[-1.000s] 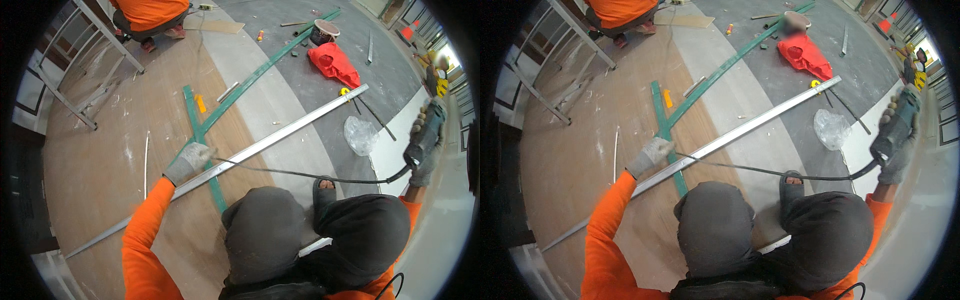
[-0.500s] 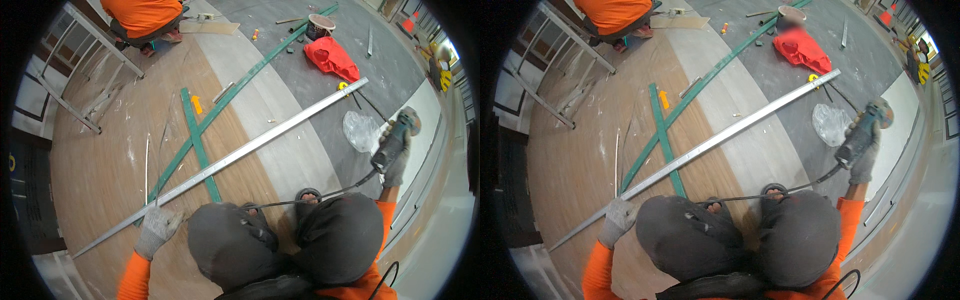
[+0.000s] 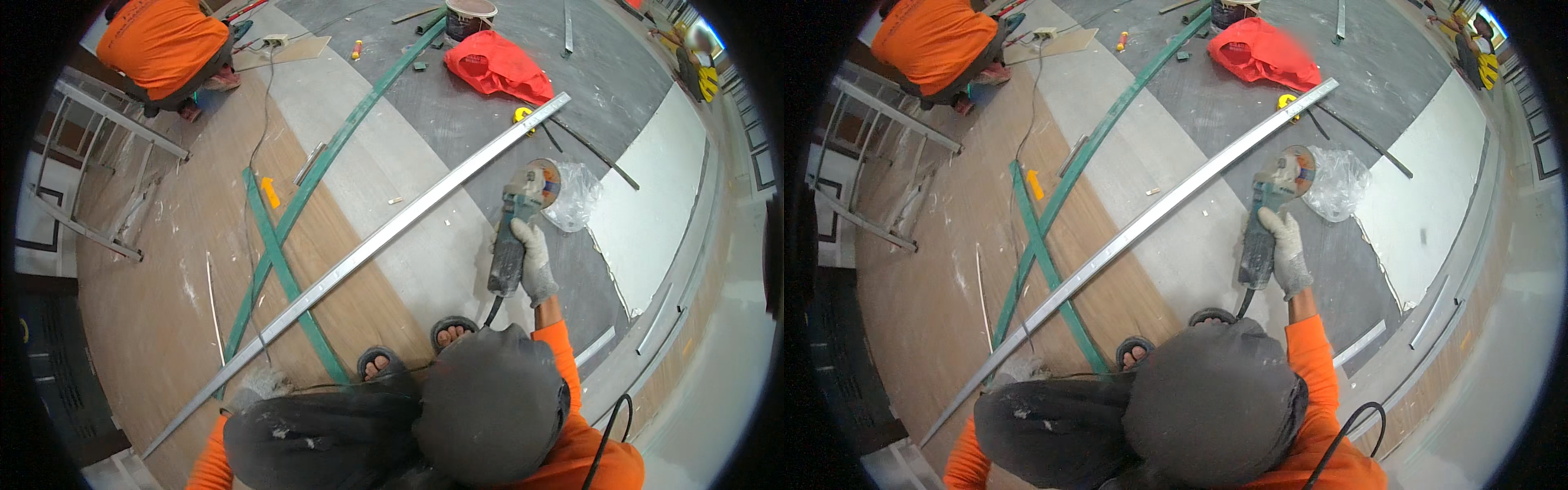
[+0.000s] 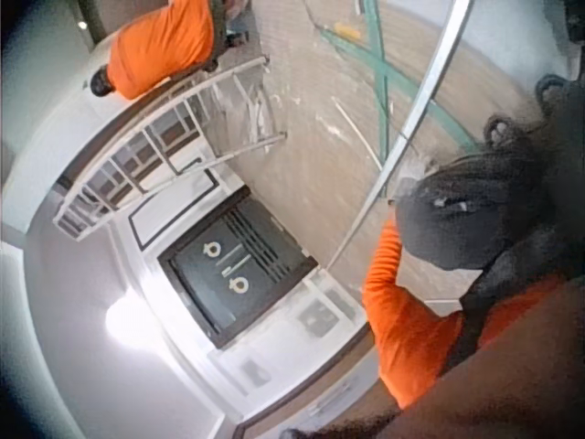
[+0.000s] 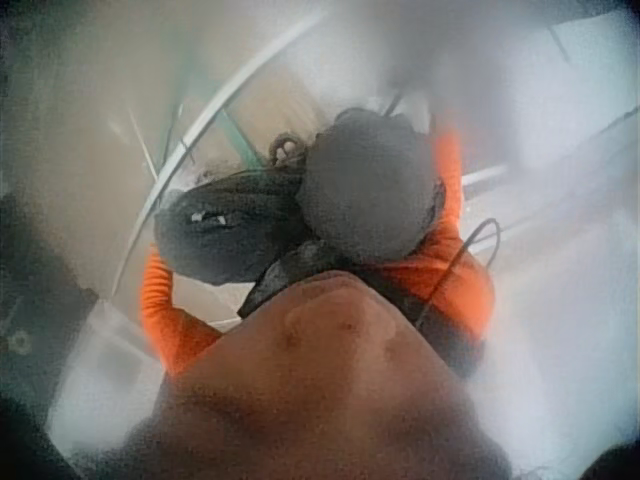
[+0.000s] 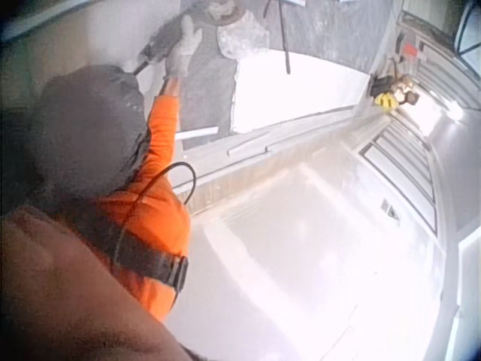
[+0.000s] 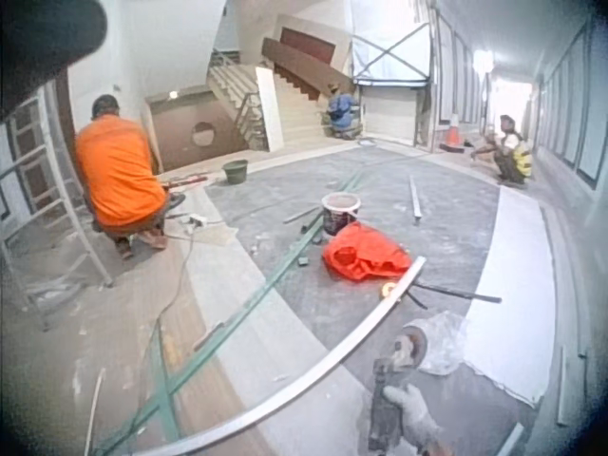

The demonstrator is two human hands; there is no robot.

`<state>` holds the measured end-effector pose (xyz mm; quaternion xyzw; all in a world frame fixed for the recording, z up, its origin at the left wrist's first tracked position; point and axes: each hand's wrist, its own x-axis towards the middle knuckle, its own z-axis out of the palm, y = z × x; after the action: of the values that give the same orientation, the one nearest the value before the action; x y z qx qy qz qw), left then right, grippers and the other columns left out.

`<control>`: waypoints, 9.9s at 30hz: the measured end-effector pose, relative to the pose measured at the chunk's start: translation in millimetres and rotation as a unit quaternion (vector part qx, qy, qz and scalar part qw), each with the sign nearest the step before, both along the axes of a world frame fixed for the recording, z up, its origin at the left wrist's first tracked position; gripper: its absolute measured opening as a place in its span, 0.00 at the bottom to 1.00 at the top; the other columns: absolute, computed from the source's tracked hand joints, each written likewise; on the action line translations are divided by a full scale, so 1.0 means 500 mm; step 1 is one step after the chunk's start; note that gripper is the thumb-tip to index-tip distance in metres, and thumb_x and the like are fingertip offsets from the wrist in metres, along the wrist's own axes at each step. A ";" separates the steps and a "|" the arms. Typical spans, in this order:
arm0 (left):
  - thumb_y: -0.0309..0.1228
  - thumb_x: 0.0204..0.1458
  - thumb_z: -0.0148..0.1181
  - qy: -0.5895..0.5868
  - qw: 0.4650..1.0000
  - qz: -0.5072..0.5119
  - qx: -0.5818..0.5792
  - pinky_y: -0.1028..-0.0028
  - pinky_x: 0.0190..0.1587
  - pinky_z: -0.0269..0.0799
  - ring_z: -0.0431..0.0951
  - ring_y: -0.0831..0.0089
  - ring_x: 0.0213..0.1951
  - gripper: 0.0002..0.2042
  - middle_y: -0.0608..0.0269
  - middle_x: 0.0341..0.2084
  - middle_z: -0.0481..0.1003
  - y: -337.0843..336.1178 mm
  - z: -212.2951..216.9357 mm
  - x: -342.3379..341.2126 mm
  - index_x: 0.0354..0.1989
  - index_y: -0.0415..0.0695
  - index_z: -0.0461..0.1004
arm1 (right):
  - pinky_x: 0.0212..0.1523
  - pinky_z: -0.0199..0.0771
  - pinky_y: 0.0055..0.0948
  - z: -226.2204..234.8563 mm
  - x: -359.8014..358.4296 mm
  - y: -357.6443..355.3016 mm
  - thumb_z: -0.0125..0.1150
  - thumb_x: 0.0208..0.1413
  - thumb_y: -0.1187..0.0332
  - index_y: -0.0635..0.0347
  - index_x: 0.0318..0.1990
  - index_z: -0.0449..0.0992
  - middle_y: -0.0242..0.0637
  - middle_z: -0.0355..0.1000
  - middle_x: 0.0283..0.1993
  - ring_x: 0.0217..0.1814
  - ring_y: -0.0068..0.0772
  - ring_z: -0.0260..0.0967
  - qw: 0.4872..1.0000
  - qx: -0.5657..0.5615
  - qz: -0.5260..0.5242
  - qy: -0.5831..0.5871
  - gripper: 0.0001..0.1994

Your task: The person measures a long metal strip with a tape measure and marks it. Then, they use an angle grinder to cut the metal strip at the marked point, producing sparks.

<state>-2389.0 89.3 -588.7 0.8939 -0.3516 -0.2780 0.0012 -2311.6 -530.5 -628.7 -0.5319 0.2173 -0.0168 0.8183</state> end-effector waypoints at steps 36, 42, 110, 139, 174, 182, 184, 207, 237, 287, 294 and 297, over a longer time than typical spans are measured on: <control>0.29 0.56 0.63 0.140 0.740 0.334 -0.567 0.64 0.59 0.73 0.76 0.62 0.56 0.32 0.49 0.53 0.74 -1.030 -0.137 0.178 0.70 0.37 0.59 | 0.56 0.76 0.34 0.005 -0.011 -0.012 0.72 0.58 0.58 0.63 0.65 0.64 0.42 0.75 0.53 0.52 0.33 0.75 0.967 -0.235 -0.080 0.048 0.33; 0.28 0.52 0.51 0.375 0.568 0.352 -0.642 0.68 0.57 0.73 0.77 0.65 0.52 0.29 0.50 0.50 0.74 -0.988 -0.105 0.232 0.66 0.36 0.62 | 0.66 0.69 0.41 0.077 -0.005 0.006 0.67 0.60 0.57 0.64 0.70 0.61 0.54 0.72 0.61 0.64 0.45 0.71 0.936 -0.335 0.023 0.103 0.35; 0.50 0.69 0.44 0.709 0.267 0.412 -0.506 0.64 0.47 0.83 0.82 0.69 0.42 0.24 0.57 0.43 0.77 -0.971 -0.027 0.214 0.59 0.42 0.70 | 0.74 0.60 0.49 0.166 0.026 -0.175 0.76 0.14 0.23 0.57 0.75 0.58 0.48 0.61 0.73 0.74 0.50 0.61 0.898 -0.325 0.252 -0.156 0.75; 0.51 0.69 0.48 0.756 0.219 0.346 -0.511 0.70 0.59 0.73 0.76 0.73 0.51 0.27 0.59 0.51 0.74 -0.983 -0.002 0.140 0.65 0.40 0.67 | 0.70 0.66 0.40 0.066 -0.081 -0.044 0.55 0.58 0.29 0.56 0.74 0.59 0.42 0.64 0.69 0.70 0.37 0.63 0.954 -0.231 -0.074 -0.178 0.47; 0.52 0.67 0.53 0.377 0.655 0.442 -0.484 0.69 0.55 0.72 0.76 0.68 0.54 0.29 0.51 0.49 0.77 -0.999 -0.059 0.248 0.61 0.36 0.71 | 0.52 0.76 0.32 0.011 -0.037 0.009 0.68 0.61 0.60 0.65 0.64 0.66 0.40 0.75 0.52 0.51 0.30 0.74 0.992 -0.113 -0.028 0.054 0.29; 0.37 0.54 0.71 0.513 0.578 0.351 -0.528 0.73 0.46 0.77 0.78 0.74 0.44 0.28 0.60 0.43 0.77 -1.008 -0.063 0.194 0.59 0.34 0.70 | 0.59 0.74 0.35 -0.035 -0.053 -0.066 0.63 0.63 0.63 0.64 0.68 0.64 0.43 0.74 0.58 0.56 0.36 0.74 0.988 -0.125 -0.080 -0.039 0.29; 0.37 0.52 0.73 0.555 0.579 0.308 -0.510 0.73 0.46 0.77 0.79 0.74 0.43 0.30 0.59 0.43 0.77 -0.996 -0.065 0.210 0.60 0.34 0.69 | 0.61 0.73 0.36 -0.029 -0.057 -0.060 0.63 0.64 0.55 0.64 0.69 0.63 0.44 0.73 0.59 0.58 0.37 0.73 0.988 -0.122 -0.057 -0.072 0.32; 0.35 0.44 0.73 0.462 0.734 0.318 -0.383 0.68 0.41 0.80 0.82 0.65 0.39 0.36 0.52 0.38 0.78 -1.032 -0.082 0.183 0.61 0.35 0.63 | 0.51 0.80 0.37 -0.044 -0.052 -0.064 0.49 0.70 0.42 0.64 0.64 0.68 0.44 0.75 0.52 0.49 0.40 0.77 0.983 -0.010 -0.180 0.018 0.32; 0.45 0.56 0.63 0.060 0.888 0.310 -0.335 0.57 0.54 0.74 0.78 0.51 0.52 0.22 0.45 0.48 0.77 -0.764 -0.073 0.333 0.51 0.41 0.78 | 0.33 0.80 0.31 0.005 0.106 -0.016 0.70 0.52 0.72 0.65 0.49 0.71 0.38 0.75 0.36 0.30 0.30 0.75 0.980 -0.132 0.114 0.099 0.19; 0.67 0.56 0.52 -0.006 0.958 0.273 -0.091 0.55 0.55 0.76 0.83 0.56 0.50 0.37 0.51 0.44 0.83 -0.600 -0.258 0.374 0.57 0.45 0.74 | 0.33 0.79 0.27 -0.091 0.141 0.007 0.69 0.54 0.66 0.64 0.50 0.70 0.35 0.74 0.35 0.30 0.25 0.75 0.922 -0.175 0.310 0.154 0.20; 0.69 0.55 0.53 0.018 0.955 0.285 -0.078 0.56 0.56 0.76 0.82 0.56 0.52 0.40 0.50 0.47 0.82 -0.601 -0.260 0.379 0.63 0.46 0.72 | 0.35 0.79 0.28 -0.090 0.145 0.005 0.70 0.54 0.65 0.64 0.51 0.70 0.34 0.74 0.35 0.31 0.24 0.75 0.912 -0.196 0.322 0.162 0.21; 0.69 0.56 0.53 0.026 0.954 0.288 -0.084 0.57 0.57 0.76 0.82 0.56 0.53 0.41 0.49 0.49 0.81 -0.601 -0.264 0.377 0.66 0.46 0.71 | 0.36 0.79 0.28 -0.092 0.144 0.004 0.70 0.54 0.64 0.64 0.51 0.70 0.34 0.74 0.35 0.32 0.23 0.75 0.909 -0.209 0.324 0.157 0.21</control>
<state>-2200.3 -211.2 -720.7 0.9464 -0.1011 -0.2583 0.1653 -2239.6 -528.7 -674.6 -0.7274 0.1504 0.2883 0.6043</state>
